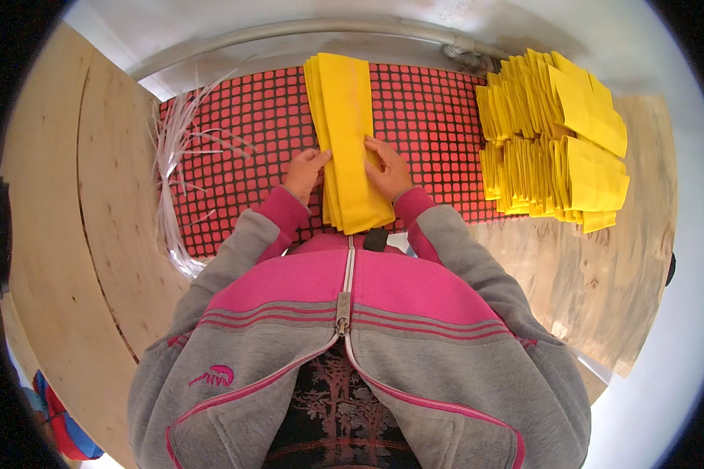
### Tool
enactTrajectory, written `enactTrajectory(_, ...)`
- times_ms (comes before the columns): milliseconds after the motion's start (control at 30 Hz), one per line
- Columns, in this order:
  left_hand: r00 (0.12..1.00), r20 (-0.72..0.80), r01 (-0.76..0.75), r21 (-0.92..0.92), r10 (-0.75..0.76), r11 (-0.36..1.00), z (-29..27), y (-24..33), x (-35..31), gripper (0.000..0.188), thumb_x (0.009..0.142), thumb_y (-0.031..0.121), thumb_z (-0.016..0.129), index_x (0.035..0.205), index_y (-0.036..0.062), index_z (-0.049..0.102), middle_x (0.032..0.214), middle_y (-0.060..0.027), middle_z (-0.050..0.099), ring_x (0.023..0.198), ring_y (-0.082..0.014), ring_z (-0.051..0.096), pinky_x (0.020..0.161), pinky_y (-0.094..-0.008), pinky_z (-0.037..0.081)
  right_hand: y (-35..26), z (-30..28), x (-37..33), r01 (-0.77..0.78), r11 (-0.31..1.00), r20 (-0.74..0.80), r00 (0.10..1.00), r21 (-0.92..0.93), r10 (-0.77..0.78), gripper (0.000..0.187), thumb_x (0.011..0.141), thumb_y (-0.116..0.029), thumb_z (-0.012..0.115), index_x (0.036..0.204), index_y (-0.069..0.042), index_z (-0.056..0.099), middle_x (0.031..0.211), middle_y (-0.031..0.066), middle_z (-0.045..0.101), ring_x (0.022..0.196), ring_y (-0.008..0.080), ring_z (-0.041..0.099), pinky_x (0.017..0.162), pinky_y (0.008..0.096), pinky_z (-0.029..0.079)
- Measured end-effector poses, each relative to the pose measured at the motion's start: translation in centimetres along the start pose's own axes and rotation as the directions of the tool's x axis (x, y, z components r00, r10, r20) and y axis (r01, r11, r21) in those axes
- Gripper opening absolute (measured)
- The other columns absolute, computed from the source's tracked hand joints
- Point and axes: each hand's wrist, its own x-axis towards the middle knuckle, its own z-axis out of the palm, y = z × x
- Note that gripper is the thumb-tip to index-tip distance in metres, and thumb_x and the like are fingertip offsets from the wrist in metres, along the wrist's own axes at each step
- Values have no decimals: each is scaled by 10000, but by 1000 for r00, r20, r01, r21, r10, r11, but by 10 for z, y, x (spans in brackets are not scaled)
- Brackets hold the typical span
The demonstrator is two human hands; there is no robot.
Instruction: The person gathers yellow envelopes from a stack, aligns them into a neat pile, and secures the bundle with a white plastic tie. The person repeats this process to create multiple tied bundles on the table.
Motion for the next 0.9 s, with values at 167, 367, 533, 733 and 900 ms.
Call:
enactTrajectory(167, 971, -21, -233, 111, 237, 966, 24, 8, -12, 394, 920, 147, 636, 1243, -38, 507, 1137, -108, 616, 1033, -185, 603, 886, -301, 493, -11, -7, 1, -127, 943, 43, 992, 309, 120, 369, 998, -181, 516, 1311, 12, 520, 1275, 103, 577, 1139, 165, 563, 961, 290, 452)
enactTrajectory(367, 951, 55, -310, 124, 306, 943, 34, 15, -17, 413, 939, 137, 601, 1293, -41, 484, 1178, -119, 608, 1058, -189, 602, 909, -304, 489, -21, -12, 3, -149, 940, 26, 989, 306, 148, 375, 1005, -205, 504, 1302, 21, 534, 1187, 83, 623, 1052, 145, 592, 914, 276, 462)
enactTrajectory(533, 949, 20, -314, 107, 314, 943, 33, 12, -12, 415, 921, 205, 617, 1243, -37, 517, 1117, -135, 640, 994, -190, 631, 854, -301, 498, -18, -13, 4, -149, 945, 20, 989, 292, 150, 370, 1001, -206, 503, 1287, 24, 546, 1185, 88, 625, 1050, 154, 595, 910, 282, 463)
enactTrajectory(733, 947, 17, -320, 163, 322, 933, 26, 5, -2, 435, 892, 275, 659, 1186, -27, 551, 1094, -136, 649, 947, -187, 643, 826, -308, 506, -12, -12, 5, -115, 976, -2, 993, 182, 118, 393, 1007, -259, 475, 1279, 15, 550, 1202, 98, 610, 1090, 169, 575, 942, 297, 451)
enactTrajectory(900, 956, -42, -275, 227, 292, 934, 8, -7, 11, 413, 862, 210, 697, 1165, -37, 564, 1073, -134, 658, 928, -194, 651, 808, -311, 520, -8, -4, 4, -83, 982, -59, 994, 172, 94, 347, 982, -205, 536, 1255, 6, 575, 1229, 123, 622, 1098, 182, 597, 922, 304, 473)
